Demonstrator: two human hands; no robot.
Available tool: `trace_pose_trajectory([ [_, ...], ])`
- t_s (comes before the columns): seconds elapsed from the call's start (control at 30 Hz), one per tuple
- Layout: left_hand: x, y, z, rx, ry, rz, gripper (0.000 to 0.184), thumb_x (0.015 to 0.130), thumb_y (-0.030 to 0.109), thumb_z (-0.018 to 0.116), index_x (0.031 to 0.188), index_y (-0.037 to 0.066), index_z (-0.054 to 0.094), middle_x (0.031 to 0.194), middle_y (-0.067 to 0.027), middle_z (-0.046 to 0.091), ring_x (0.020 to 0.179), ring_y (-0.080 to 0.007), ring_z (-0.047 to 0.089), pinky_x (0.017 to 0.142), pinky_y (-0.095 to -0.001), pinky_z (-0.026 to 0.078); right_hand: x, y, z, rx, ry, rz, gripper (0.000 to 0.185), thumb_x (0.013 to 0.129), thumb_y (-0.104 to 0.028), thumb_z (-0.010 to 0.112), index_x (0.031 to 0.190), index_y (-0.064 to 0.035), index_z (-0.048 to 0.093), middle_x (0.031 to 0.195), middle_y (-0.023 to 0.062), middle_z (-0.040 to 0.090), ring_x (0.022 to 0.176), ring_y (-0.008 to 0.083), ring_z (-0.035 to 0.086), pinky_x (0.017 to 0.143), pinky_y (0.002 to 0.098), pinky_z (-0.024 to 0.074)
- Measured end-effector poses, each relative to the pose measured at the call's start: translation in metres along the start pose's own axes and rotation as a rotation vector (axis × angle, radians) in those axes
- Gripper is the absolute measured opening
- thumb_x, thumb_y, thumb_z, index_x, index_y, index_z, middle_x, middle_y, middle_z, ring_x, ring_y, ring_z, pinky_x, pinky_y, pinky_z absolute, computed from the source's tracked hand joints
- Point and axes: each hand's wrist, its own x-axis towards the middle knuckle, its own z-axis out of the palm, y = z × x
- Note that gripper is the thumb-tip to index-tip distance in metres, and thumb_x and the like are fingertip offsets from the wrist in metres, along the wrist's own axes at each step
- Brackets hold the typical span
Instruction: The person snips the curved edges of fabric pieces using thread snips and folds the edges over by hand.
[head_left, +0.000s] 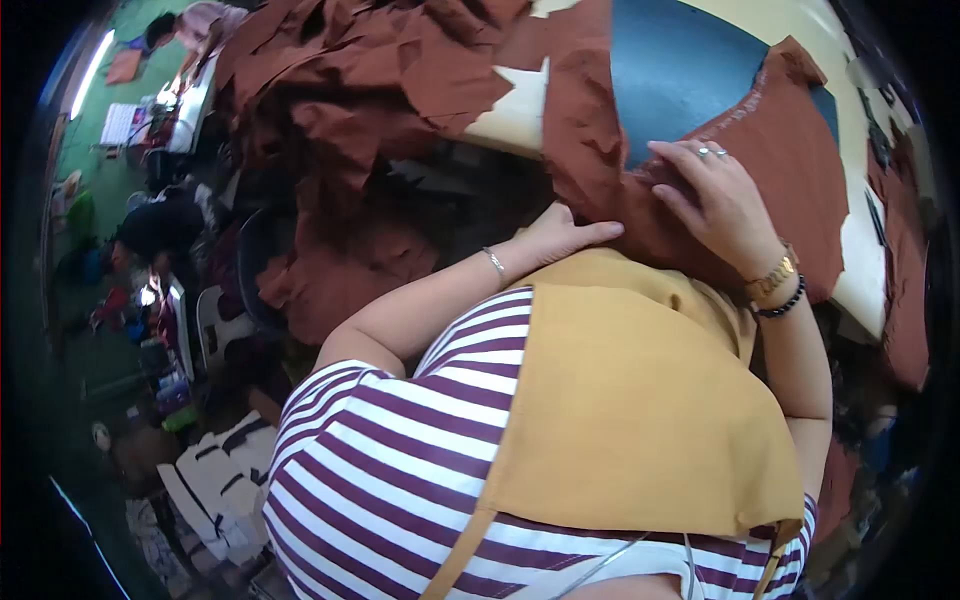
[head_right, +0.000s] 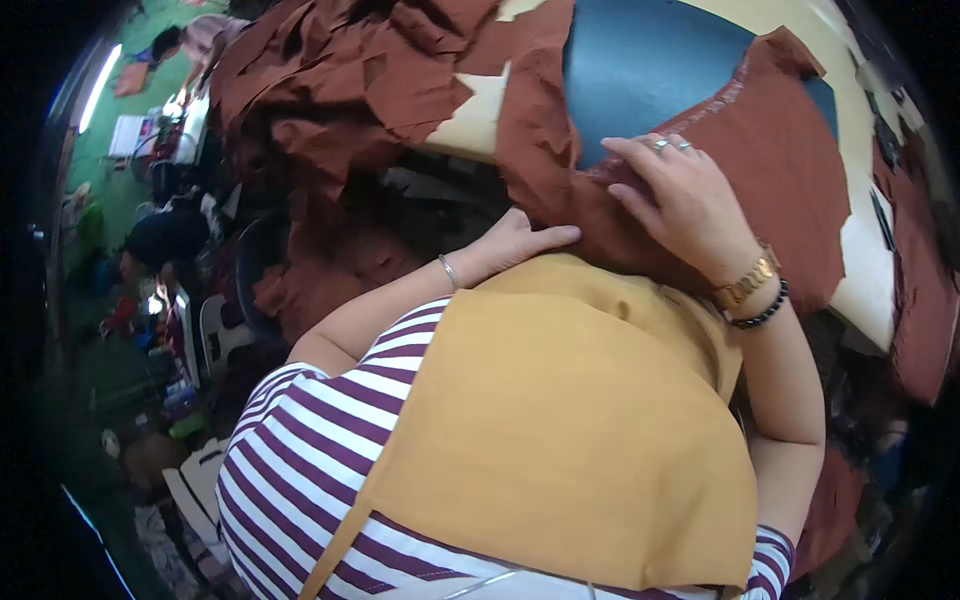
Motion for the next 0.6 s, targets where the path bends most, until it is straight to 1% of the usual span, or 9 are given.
trace_pose_trajectory([
  [0.03,-0.009,0.001,-0.003,0.078,0.050,0.070,0.058,0.088,0.025,0.070,0.133,-0.004,0.047,0.128,-0.0069,0.055,0.117,-0.0158,0.052,0.099,-0.0322,0.042,0.007,-0.001,-0.004,0.099,0.014,-0.003,0.035,0.086,-0.015,0.066,0.121,-0.0077,0.059,0.108,0.0115,0.064,0.100,0.0317,0.059,0.086,0.0395,0.0480],
  [0.13,-0.035,0.012,-0.007,-0.268,0.169,0.480,0.048,0.088,0.014,0.065,0.130,-0.003,0.050,0.128,-0.0062,0.054,0.114,-0.0137,0.052,0.096,-0.0317,0.044,0.007,0.017,-0.015,0.144,0.120,0.051,0.035,0.088,-0.013,0.065,0.122,-0.0057,0.059,0.110,0.0136,0.064,0.105,0.0313,0.060,0.092,0.0374,0.0470],
  [0.27,-0.076,0.067,-0.079,-0.460,0.723,0.673,0.037,0.091,0.031,0.046,0.109,0.003,0.061,0.105,-0.0062,0.064,0.099,-0.0174,0.060,0.089,-0.0361,0.048,0.010,0.063,-0.013,0.129,0.173,0.180,0.032,0.091,-0.013,0.063,0.121,-0.0038,0.059,0.116,0.0130,0.063,0.110,0.0277,0.059,0.095,0.0343,0.0451],
  [0.37,-0.138,0.121,-0.132,-0.546,1.138,0.745,0.048,0.090,0.037,0.042,0.116,0.001,0.060,0.118,-0.0141,0.061,0.112,-0.0296,0.057,0.099,-0.0444,0.044,-0.010,0.118,0.001,0.032,0.186,0.193,0.029,0.092,-0.012,0.062,0.119,-0.0033,0.061,0.117,0.0124,0.063,0.109,0.0264,0.059,0.095,0.0335,0.0451],
  [0.43,-0.207,0.118,-0.199,-0.352,1.238,0.734,0.053,0.087,0.036,0.039,0.119,0.000,0.060,0.121,-0.0168,0.060,0.114,-0.0333,0.055,0.098,-0.0497,0.044,-0.013,0.129,0.009,0.011,0.204,0.195,0.027,0.092,-0.012,0.062,0.117,-0.0031,0.062,0.117,0.0117,0.063,0.109,0.0255,0.059,0.095,0.0329,0.0451],
  [0.47,-0.242,0.117,-0.233,-0.381,1.300,0.813,0.053,0.086,0.033,0.038,0.121,-0.001,0.059,0.127,-0.0180,0.057,0.121,-0.0349,0.051,0.100,-0.0510,0.042,-0.015,0.128,0.012,0.009,0.222,0.188,0.025,0.092,-0.012,0.061,0.116,-0.0031,0.062,0.117,0.0113,0.063,0.109,0.0250,0.059,0.095,0.0326,0.0451],
  [0.5,-0.287,0.112,-0.272,-0.226,1.393,0.841,0.054,0.085,0.029,0.038,0.126,-0.001,0.056,0.133,-0.0197,0.052,0.124,-0.0370,0.049,0.103,-0.0508,0.041,-0.017,0.127,0.015,0.009,0.237,0.184,0.024,0.093,-0.011,0.061,0.115,-0.0030,0.063,0.118,0.0108,0.063,0.109,0.0246,0.059,0.095,0.0324,0.0451],
  [0.53,-0.329,0.109,-0.292,-0.133,1.611,0.810,0.052,0.088,0.030,0.036,0.125,-0.003,0.053,0.134,-0.0228,0.049,0.121,-0.0372,0.050,0.103,-0.0483,0.042,-0.018,0.127,0.018,0.025,0.245,0.192,0.023,0.093,-0.011,0.061,0.114,-0.0029,0.064,0.118,0.0103,0.063,0.110,0.0239,0.059,0.096,0.0322,0.0453],
  [0.6,-0.355,0.123,-0.278,-0.038,1.944,0.983,0.049,0.090,0.029,0.037,0.123,-0.004,0.051,0.130,-0.0245,0.050,0.117,-0.0370,0.051,0.101,-0.0474,0.043,-0.017,0.131,0.019,0.036,0.248,0.188,0.022,0.093,-0.012,0.061,0.113,-0.0028,0.064,0.118,0.0102,0.063,0.110,0.0238,0.059,0.096,0.0322,0.0455],
])
